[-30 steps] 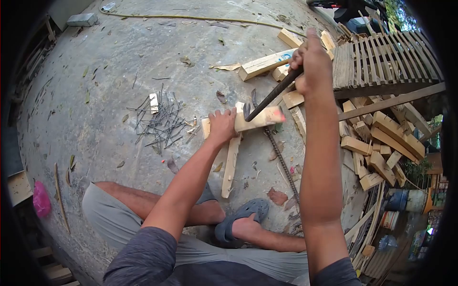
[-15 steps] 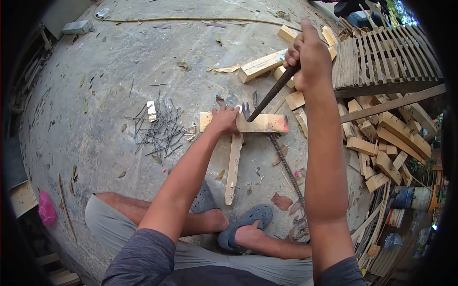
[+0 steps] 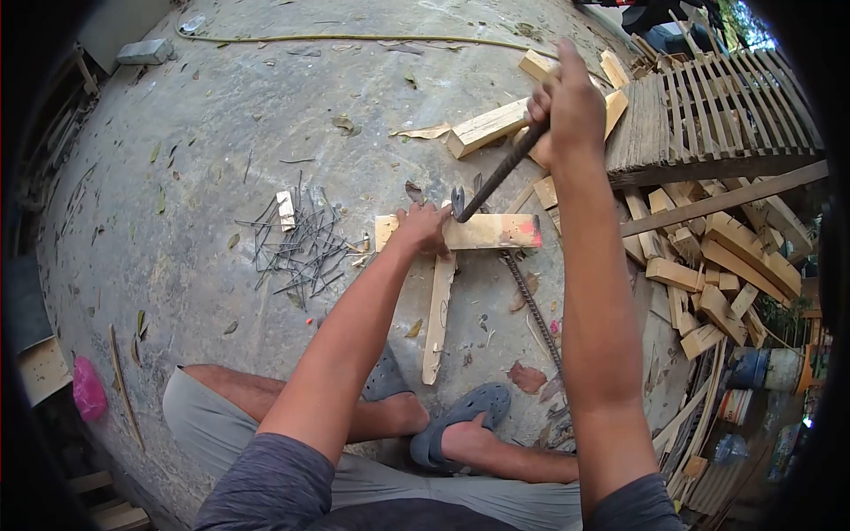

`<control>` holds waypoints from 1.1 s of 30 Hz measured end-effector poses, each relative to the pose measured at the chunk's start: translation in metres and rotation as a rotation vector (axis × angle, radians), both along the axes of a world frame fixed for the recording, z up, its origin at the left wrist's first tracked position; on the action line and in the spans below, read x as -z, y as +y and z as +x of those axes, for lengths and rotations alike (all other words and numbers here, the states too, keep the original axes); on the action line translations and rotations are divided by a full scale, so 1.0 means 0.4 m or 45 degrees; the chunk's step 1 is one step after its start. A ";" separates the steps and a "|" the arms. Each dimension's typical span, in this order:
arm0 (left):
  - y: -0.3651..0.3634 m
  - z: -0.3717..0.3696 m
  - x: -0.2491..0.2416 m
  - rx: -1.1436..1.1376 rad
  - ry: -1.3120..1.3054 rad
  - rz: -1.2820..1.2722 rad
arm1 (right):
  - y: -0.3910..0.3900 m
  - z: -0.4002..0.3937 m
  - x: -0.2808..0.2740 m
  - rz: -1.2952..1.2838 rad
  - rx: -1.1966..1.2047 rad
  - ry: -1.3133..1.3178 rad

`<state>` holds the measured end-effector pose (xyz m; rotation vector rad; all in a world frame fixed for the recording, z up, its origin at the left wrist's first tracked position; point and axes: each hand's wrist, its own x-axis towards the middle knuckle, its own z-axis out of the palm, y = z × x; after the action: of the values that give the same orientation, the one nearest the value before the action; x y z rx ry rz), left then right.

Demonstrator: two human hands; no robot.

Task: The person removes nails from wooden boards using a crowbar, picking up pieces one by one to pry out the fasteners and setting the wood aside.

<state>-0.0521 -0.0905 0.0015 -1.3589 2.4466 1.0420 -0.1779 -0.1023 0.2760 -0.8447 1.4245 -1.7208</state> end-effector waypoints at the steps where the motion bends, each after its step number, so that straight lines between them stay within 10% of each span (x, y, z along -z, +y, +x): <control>1: -0.006 -0.001 -0.005 0.008 -0.007 0.009 | 0.043 0.002 0.009 -0.078 0.019 -0.019; 7: -0.040 -0.009 0.004 0.057 -0.054 0.127 | 0.519 0.080 0.237 -0.708 0.060 0.054; 12: -0.095 0.019 0.059 -0.069 0.417 0.572 | 0.714 0.165 0.302 -0.473 -0.245 0.567; 16: -0.102 0.033 0.228 0.127 0.617 -0.445 | 0.710 0.125 0.221 -0.589 -0.341 0.553; 33: 0.128 0.151 -0.011 0.042 0.731 -0.511 | 1.003 0.304 0.266 -0.927 -0.327 0.854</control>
<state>0.0084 -0.0391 0.0057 -1.2345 3.2312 1.0924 -0.0565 0.2989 0.1698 -2.0510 0.9628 -1.8417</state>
